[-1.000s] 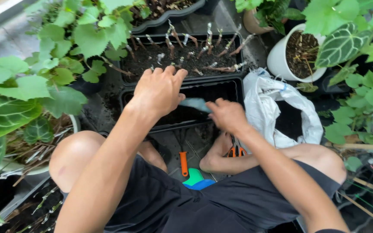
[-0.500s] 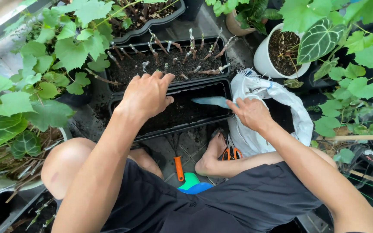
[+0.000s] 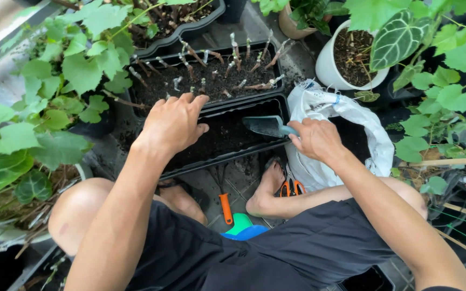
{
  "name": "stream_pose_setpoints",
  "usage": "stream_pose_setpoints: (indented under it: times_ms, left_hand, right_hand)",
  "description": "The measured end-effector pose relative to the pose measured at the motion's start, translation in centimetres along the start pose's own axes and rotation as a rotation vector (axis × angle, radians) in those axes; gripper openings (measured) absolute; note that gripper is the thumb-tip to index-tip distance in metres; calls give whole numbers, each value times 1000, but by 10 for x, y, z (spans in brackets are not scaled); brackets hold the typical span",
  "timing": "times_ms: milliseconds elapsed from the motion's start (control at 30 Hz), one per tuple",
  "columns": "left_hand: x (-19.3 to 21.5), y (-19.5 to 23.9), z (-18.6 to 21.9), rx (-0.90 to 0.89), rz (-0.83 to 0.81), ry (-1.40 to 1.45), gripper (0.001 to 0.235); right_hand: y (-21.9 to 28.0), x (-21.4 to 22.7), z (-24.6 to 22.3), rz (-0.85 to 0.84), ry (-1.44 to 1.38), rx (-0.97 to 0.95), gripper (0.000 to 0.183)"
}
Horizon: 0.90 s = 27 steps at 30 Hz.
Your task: Filling a seedling tray with soil from a bag and planting several plant cuttings into it.
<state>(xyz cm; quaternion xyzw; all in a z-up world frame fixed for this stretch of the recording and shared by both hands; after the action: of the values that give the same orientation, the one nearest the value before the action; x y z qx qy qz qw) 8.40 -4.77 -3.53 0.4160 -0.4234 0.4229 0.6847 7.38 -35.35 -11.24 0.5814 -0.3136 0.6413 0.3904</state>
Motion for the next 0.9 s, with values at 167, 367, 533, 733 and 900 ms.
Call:
stream_pose_setpoints:
  times_ms: [167, 367, 533, 733, 900]
  left_hand:
    - [-1, 1, 5, -7, -30, -4, 64]
    - [-6, -5, 6, -9, -25, -6, 64]
    - [-9, -10, 7, -9, -23, 3, 64]
    - [-7, -14, 15, -24, -6, -13, 64]
    - [-12, -11, 15, -26, -23, -22, 64]
  right_hand:
    - [4, 43, 39, -69, -6, -136, 37]
    - [15, 37, 61, -123, -44, -246, 35]
    - [3, -38, 34, -115, 131, -108, 35]
    - [-30, -87, -44, 6, 146, 113, 27]
    - [-45, -38, -91, 251, 159, 297, 13]
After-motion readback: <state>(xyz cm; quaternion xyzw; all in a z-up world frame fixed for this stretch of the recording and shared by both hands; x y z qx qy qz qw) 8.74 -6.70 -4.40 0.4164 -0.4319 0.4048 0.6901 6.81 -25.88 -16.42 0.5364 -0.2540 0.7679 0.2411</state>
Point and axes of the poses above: each hand's wrist, its own y-axis away from the middle knuckle, its own x-axis out of the back of the hand, z = x × y, the point moved 10 cm from there along -y, towards the middle knuckle, and after that the axes turned 10 degrees about z, right-handed, at the moved point
